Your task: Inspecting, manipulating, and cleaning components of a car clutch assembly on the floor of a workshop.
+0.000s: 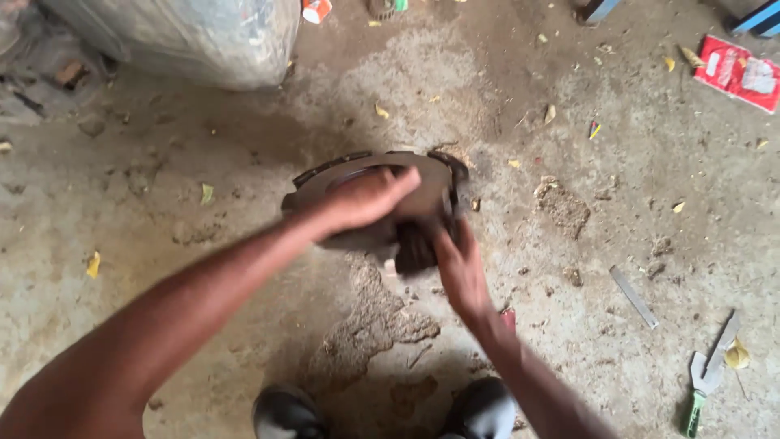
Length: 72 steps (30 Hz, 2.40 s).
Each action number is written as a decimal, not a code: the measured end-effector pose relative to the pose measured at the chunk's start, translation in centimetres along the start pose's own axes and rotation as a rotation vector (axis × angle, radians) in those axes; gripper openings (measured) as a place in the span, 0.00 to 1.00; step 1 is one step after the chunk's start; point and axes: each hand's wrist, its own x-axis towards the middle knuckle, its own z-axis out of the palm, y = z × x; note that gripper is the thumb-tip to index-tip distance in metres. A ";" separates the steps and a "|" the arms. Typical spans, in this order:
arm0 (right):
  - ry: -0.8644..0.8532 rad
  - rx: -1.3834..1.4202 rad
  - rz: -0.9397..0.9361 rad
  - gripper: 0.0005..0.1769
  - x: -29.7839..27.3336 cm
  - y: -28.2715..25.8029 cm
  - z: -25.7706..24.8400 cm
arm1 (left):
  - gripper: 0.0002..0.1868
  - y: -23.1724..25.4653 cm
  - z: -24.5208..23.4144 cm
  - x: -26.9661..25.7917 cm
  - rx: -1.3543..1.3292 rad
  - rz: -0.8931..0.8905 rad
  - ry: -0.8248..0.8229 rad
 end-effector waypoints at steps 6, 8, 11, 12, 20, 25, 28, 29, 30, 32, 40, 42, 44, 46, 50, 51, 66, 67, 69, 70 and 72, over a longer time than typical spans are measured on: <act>0.099 -0.600 -0.457 0.17 15.5 -6.0 3.7 | 0.49 0.2 -13.7 -0.1 -0.248 -0.222 0.233; 0.122 -0.868 -0.811 0.09 21.0 -6.0 4.5 | 0.49 1.4 -15.7 -1.2 -0.261 -0.146 0.310; 0.095 -0.990 -0.949 0.07 26.1 -7.9 6.1 | 0.47 1.3 -15.8 0.1 -0.176 -0.124 0.466; 0.044 -0.846 -0.727 0.10 27.2 -8.8 6.6 | 0.48 1.0 -15.3 1.1 -0.077 -0.185 0.544; -0.121 -0.715 -0.603 0.17 24.3 -15.0 12.5 | 0.46 -0.1 -11.0 2.2 -0.973 -0.064 0.967; -0.133 -0.941 -0.741 0.19 25.9 -14.1 14.9 | 0.51 0.2 -9.9 -0.7 -1.186 -0.225 1.074; -0.160 -1.074 -0.829 0.17 23.7 -14.7 14.5 | 0.53 0.6 -9.0 -2.2 -1.225 -0.220 1.005; -0.186 -1.074 -0.810 0.20 22.8 -15.0 13.9 | 0.53 0.7 -8.8 -2.2 -1.250 -0.187 0.988; -0.212 -1.075 -0.792 0.23 22.0 -15.3 13.2 | 0.53 0.8 -8.5 -2.1 -1.274 -0.153 0.970; -0.324 -0.906 -0.542 0.22 20.9 -15.9 11.3 | 0.54 0.6 -7.1 -1.4 -1.217 -0.129 1.003; -0.246 -0.407 -0.394 0.14 20.3 -12.3 6.7 | 0.51 3.4 -6.2 -0.7 -1.203 0.132 1.025; -0.190 -0.331 -0.374 0.12 21.1 -12.2 5.6 | 0.52 4.2 -7.1 0.4 -1.188 0.074 1.011; -0.169 -0.362 -0.387 0.12 21.1 -12.6 4.9 | 0.54 4.4 -8.1 1.2 -1.180 -0.007 0.964; -0.151 -0.390 -0.395 0.12 20.8 -12.9 4.6 | 0.56 4.3 -8.6 2.2 -1.167 -0.094 0.916; -0.070 -0.602 -0.454 0.12 20.8 -12.6 4.0 | 0.56 5.2 -8.6 3.2 -1.181 -0.051 0.912; -0.083 -0.587 -0.507 0.12 21.0 -12.2 3.6 | 0.58 5.7 -8.4 3.0 -1.173 -0.070 0.928; -0.588 -0.462 0.026 0.23 21.1 -12.0 7.0 | 0.45 3.3 -2.6 -4.4 -1.440 -0.042 0.967; -0.605 -0.463 0.022 0.23 21.3 -11.9 7.6 | 0.45 2.6 -1.8 -5.2 -1.439 -0.045 0.986; -0.693 -0.645 -0.117 0.22 21.5 -11.7 8.6 | 0.47 1.2 -0.1 -6.6 -1.390 0.021 0.981; -0.700 -0.641 -0.121 0.22 21.3 -11.6 9.7 | 0.47 1.8 0.4 -7.8 -1.385 0.019 0.990; -0.808 -0.930 -0.135 0.24 20.9 -11.7 11.6 | 0.47 3.0 1.1 -9.9 -1.444 0.005 0.973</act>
